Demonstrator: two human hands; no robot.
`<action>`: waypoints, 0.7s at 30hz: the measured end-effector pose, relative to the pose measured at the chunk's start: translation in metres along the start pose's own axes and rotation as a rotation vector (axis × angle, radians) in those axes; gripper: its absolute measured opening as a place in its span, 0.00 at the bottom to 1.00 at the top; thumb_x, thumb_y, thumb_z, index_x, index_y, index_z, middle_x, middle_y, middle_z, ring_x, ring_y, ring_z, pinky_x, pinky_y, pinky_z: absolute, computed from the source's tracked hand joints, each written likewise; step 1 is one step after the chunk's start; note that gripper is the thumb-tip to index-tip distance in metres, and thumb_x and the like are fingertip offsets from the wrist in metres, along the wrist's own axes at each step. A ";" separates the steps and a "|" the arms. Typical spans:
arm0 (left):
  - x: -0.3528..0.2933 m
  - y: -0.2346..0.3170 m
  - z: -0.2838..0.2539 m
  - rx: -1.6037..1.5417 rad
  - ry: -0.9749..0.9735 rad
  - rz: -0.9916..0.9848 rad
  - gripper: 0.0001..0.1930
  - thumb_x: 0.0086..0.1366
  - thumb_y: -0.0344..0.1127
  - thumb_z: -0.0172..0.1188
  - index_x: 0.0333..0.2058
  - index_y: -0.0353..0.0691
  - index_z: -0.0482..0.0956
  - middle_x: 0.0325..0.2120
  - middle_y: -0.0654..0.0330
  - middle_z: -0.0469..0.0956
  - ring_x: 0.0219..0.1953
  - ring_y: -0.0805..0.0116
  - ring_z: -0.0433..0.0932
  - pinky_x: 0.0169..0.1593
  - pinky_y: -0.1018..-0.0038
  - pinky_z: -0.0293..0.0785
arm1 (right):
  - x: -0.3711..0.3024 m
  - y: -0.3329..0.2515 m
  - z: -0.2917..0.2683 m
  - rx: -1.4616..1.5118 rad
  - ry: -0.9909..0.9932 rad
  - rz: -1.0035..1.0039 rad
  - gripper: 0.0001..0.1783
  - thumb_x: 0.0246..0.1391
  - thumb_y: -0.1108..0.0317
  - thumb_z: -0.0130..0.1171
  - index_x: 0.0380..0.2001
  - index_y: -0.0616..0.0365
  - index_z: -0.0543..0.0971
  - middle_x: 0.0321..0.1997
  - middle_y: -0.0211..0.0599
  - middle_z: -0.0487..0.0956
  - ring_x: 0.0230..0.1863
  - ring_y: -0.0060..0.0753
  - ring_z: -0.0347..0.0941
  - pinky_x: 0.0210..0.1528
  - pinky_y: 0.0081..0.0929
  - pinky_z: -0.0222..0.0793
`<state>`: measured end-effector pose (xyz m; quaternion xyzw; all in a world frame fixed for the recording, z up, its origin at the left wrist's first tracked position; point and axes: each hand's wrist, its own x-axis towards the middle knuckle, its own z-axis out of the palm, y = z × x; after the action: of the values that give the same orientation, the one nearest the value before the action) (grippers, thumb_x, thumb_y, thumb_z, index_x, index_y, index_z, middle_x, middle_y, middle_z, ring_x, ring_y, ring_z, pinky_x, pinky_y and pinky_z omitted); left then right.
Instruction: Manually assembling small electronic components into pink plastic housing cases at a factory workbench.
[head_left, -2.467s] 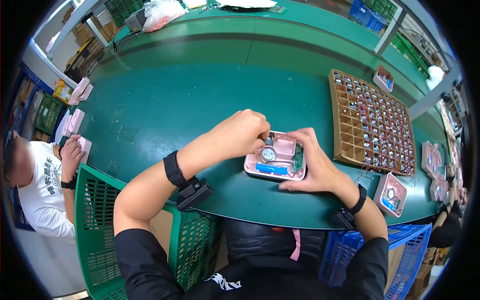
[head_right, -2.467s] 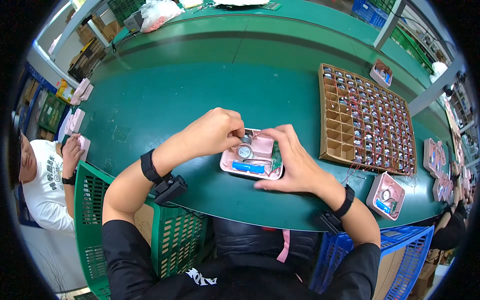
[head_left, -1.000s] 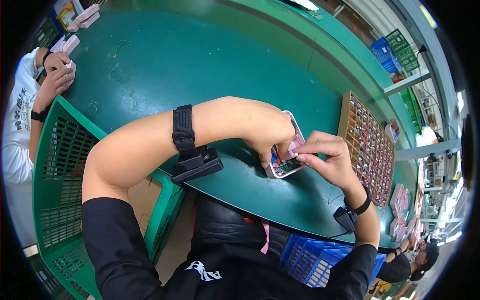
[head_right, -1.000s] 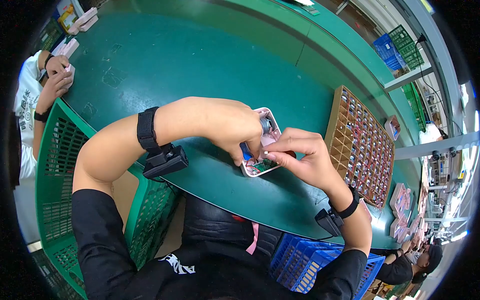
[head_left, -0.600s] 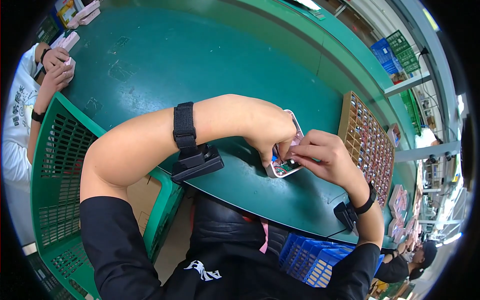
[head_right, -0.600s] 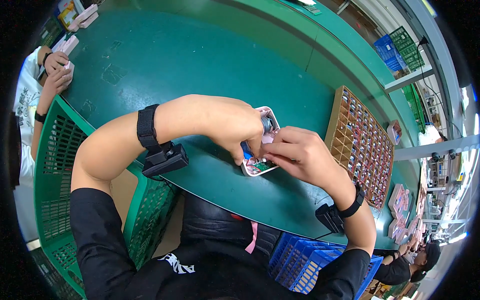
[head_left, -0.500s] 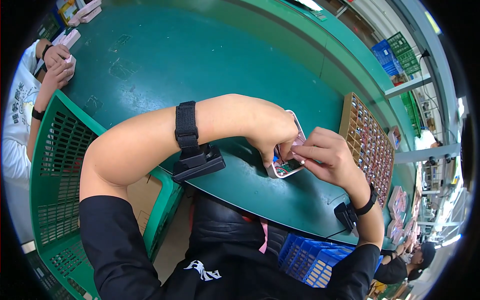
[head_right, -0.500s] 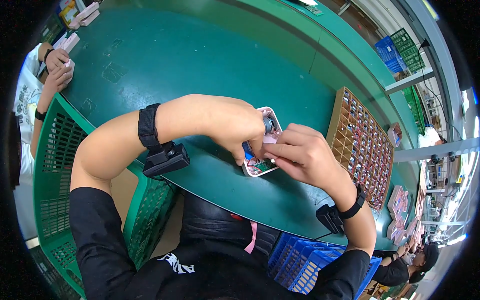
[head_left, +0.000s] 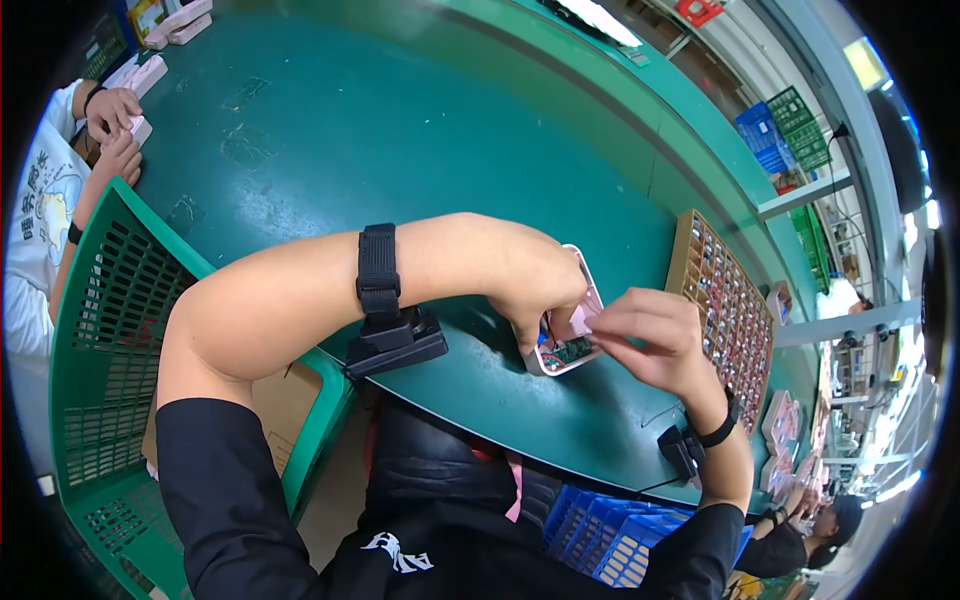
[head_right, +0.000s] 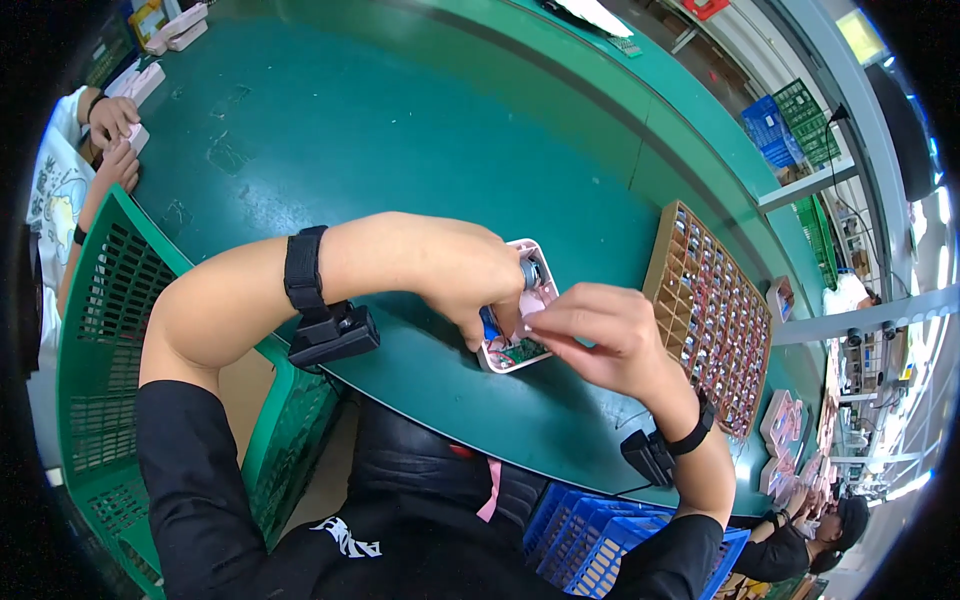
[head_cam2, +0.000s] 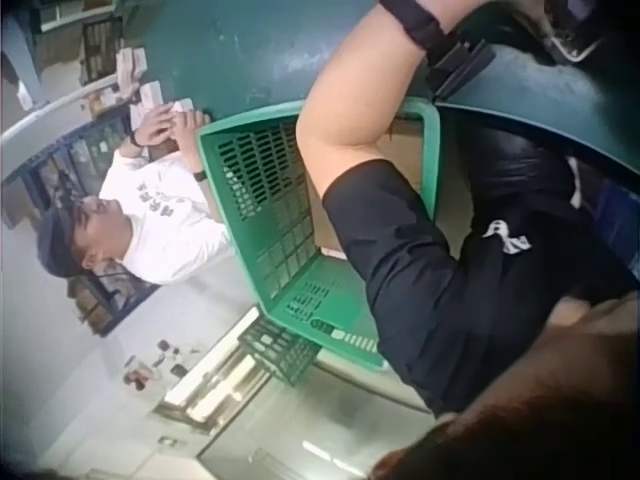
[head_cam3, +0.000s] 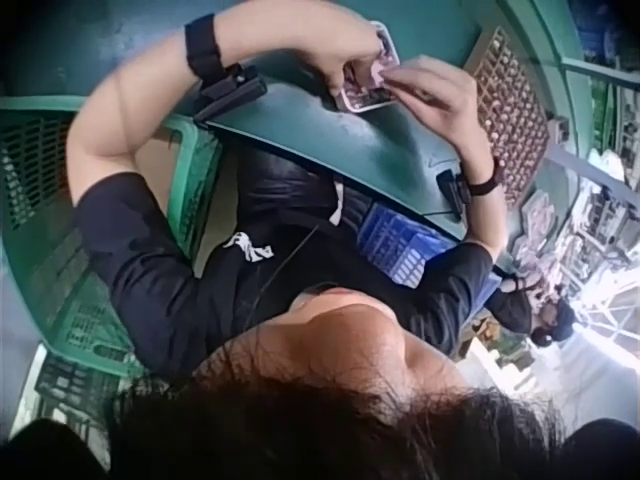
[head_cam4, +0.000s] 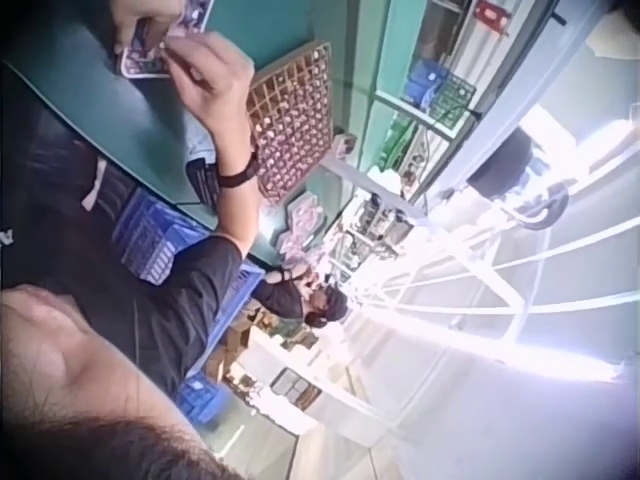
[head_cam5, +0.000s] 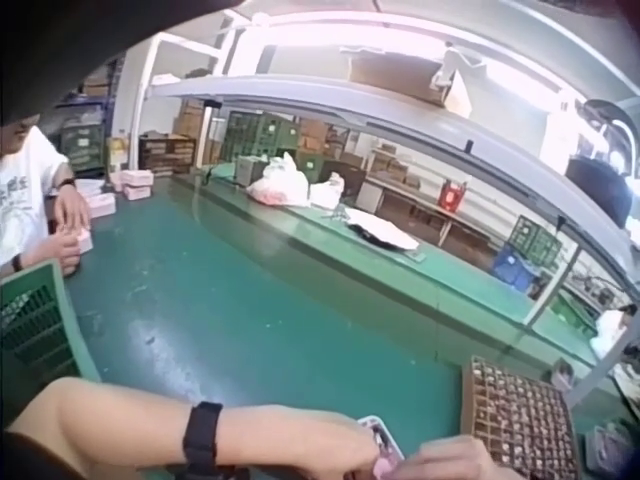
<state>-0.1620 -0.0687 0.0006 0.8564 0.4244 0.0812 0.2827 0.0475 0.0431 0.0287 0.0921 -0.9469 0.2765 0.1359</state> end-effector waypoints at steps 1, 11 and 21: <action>0.001 0.000 -0.001 -0.003 -0.004 -0.009 0.21 0.54 0.44 0.75 0.48 0.53 0.89 0.33 0.56 0.88 0.36 0.54 0.85 0.41 0.60 0.79 | 0.000 0.001 -0.001 -0.004 0.001 -0.008 0.11 0.46 0.78 0.75 0.35 0.59 0.88 0.30 0.37 0.84 0.30 0.39 0.83 0.30 0.30 0.76; -0.004 0.001 -0.004 -0.093 -0.043 -0.052 0.18 0.55 0.42 0.75 0.46 0.50 0.90 0.33 0.57 0.88 0.36 0.53 0.84 0.41 0.59 0.78 | 0.008 0.005 0.004 -0.067 -0.276 0.083 0.09 0.44 0.74 0.72 0.32 0.54 0.87 0.30 0.33 0.76 0.31 0.38 0.77 0.30 0.36 0.72; -0.007 -0.013 -0.009 -0.202 -0.084 -0.086 0.18 0.57 0.40 0.74 0.47 0.50 0.90 0.40 0.59 0.88 0.41 0.57 0.84 0.45 0.62 0.78 | 0.028 -0.002 0.009 -0.141 -0.461 0.035 0.08 0.42 0.73 0.72 0.31 0.56 0.86 0.34 0.34 0.78 0.36 0.40 0.78 0.35 0.36 0.74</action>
<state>-0.1786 -0.0644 0.0015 0.8071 0.4384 0.0754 0.3881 0.0194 0.0331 0.0310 0.1266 -0.9713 0.1835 -0.0825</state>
